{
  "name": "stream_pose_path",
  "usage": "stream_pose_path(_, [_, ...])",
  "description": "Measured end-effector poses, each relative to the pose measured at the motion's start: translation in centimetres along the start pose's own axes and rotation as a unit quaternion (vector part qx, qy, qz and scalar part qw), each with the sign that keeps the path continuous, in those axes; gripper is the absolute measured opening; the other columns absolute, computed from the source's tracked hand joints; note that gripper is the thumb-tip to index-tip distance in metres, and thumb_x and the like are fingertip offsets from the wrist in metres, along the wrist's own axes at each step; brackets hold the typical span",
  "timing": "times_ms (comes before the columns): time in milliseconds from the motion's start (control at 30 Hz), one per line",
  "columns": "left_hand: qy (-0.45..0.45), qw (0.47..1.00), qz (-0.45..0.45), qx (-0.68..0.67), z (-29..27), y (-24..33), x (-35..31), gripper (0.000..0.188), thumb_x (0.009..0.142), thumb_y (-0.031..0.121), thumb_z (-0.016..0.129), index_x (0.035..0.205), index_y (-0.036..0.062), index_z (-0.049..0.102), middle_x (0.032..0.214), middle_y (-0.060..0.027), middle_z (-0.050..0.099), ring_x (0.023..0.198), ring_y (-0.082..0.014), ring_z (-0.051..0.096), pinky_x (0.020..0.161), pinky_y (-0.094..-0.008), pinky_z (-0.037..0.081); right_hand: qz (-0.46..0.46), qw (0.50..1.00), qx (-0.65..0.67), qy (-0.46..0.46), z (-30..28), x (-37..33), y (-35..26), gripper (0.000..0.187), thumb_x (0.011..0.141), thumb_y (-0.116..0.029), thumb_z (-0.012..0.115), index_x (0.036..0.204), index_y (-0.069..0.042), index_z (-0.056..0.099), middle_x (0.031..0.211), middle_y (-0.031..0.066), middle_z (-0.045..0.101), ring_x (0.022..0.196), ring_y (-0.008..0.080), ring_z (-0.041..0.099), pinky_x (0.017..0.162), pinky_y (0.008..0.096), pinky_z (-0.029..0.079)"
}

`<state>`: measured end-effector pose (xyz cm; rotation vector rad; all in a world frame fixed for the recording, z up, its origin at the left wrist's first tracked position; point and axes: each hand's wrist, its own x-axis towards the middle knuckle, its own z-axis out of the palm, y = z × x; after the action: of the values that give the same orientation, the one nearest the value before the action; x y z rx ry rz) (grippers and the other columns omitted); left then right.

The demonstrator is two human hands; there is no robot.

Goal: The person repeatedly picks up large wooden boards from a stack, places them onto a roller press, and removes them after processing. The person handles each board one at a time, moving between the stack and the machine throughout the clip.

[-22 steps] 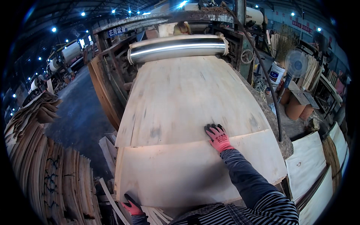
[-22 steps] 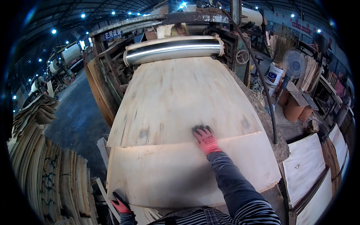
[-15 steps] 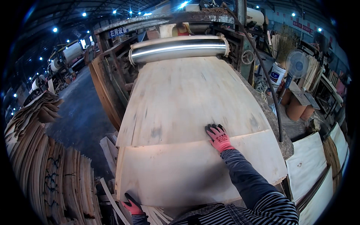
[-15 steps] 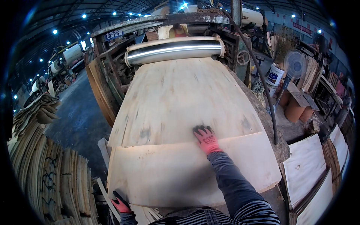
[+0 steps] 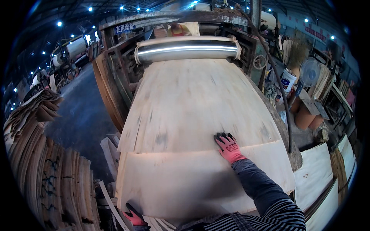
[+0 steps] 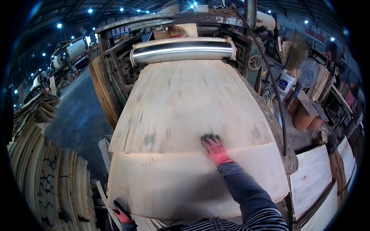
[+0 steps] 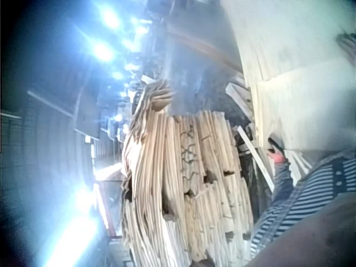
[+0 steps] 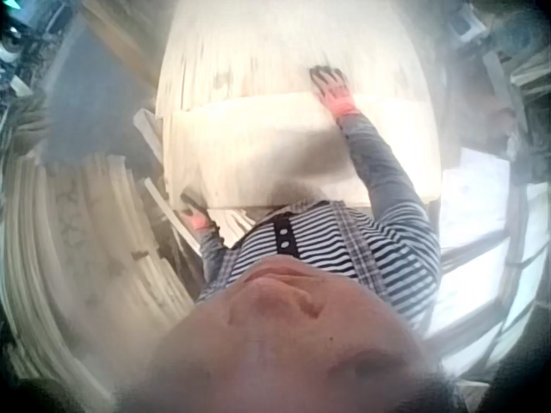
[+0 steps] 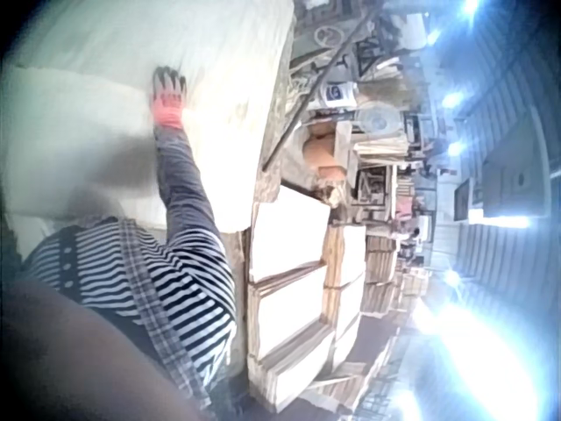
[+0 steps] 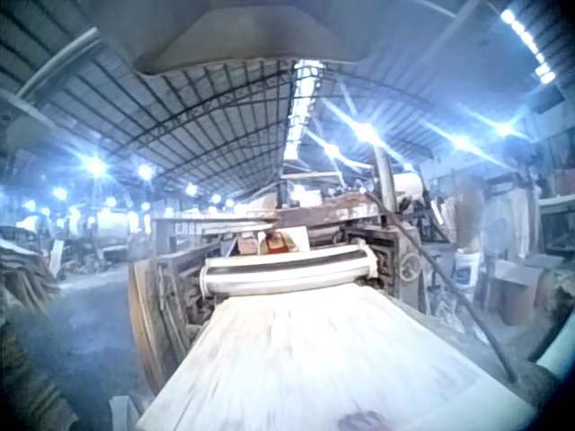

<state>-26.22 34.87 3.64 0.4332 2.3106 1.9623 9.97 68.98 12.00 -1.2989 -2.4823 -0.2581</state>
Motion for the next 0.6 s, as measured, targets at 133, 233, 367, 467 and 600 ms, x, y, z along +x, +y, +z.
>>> stream_pose_path(133, [0.086,0.995,-0.046,-0.007,-0.4,-3.6,0.1,0.053,0.089,0.027,0.048,0.129,-0.0027,0.029,0.128,-0.0198,0.036,0.115,-0.0274,0.041,0.097,-0.0363,0.034,-0.013,0.999,0.003,-0.045,-3.1,1.5,-0.3,0.047,0.075,-0.026,0.057,0.120,-0.019,0.048,0.123,0.0055,0.046,0.116,0.0253,0.040,0.101,0.0412,0.026])
stream_pose_path(233, [-0.030,0.994,0.059,0.084,-0.7,3.6,-1.3,0.047,0.090,0.034,0.044,0.118,-0.0039,0.044,0.108,-0.0208,0.052,0.097,-0.0253,0.052,0.082,-0.0332,0.043,-0.015,0.999,0.015,-0.024,-5.6,2.6,0.0,0.048,0.074,-0.024,0.059,0.120,-0.017,0.048,0.123,0.0060,0.046,0.115,0.0263,0.041,0.101,0.0412,0.026])
stream_pose_path(367, [-0.055,0.985,0.117,0.114,-0.4,4.1,-1.2,0.047,0.090,0.034,0.044,0.114,-0.0056,0.048,0.102,-0.0216,0.057,0.092,-0.0256,0.056,0.079,-0.0337,0.045,-0.037,0.999,-0.006,-0.023,-7.2,4.2,-0.1,0.047,0.073,-0.023,0.060,0.119,-0.016,0.049,0.122,0.0065,0.046,0.114,0.0274,0.042,0.099,0.0414,0.028])
stream_pose_path(467, [-0.038,0.982,0.145,0.112,-0.9,3.5,-1.1,0.045,0.090,0.032,0.044,0.114,-0.0068,0.047,0.103,-0.0220,0.057,0.093,-0.0265,0.056,0.081,-0.0353,0.045,-0.016,0.999,0.010,-0.026,-4.8,6.4,1.1,0.047,0.074,-0.022,0.059,0.119,-0.016,0.048,0.122,0.0071,0.046,0.115,0.0277,0.041,0.099,0.0420,0.029])
stream_pose_path(600, [-0.074,0.987,0.017,-0.141,-2.0,-3.0,-0.9,0.043,0.090,0.028,0.046,0.115,-0.0064,0.047,0.108,-0.0190,0.055,0.097,-0.0262,0.054,0.082,-0.0358,0.045,0.045,0.997,-0.057,0.008,1.4,11.0,4.8,0.052,0.074,-0.029,0.059,0.123,-0.017,0.045,0.128,0.0075,0.040,0.119,0.0297,0.035,0.100,0.0448,0.026])
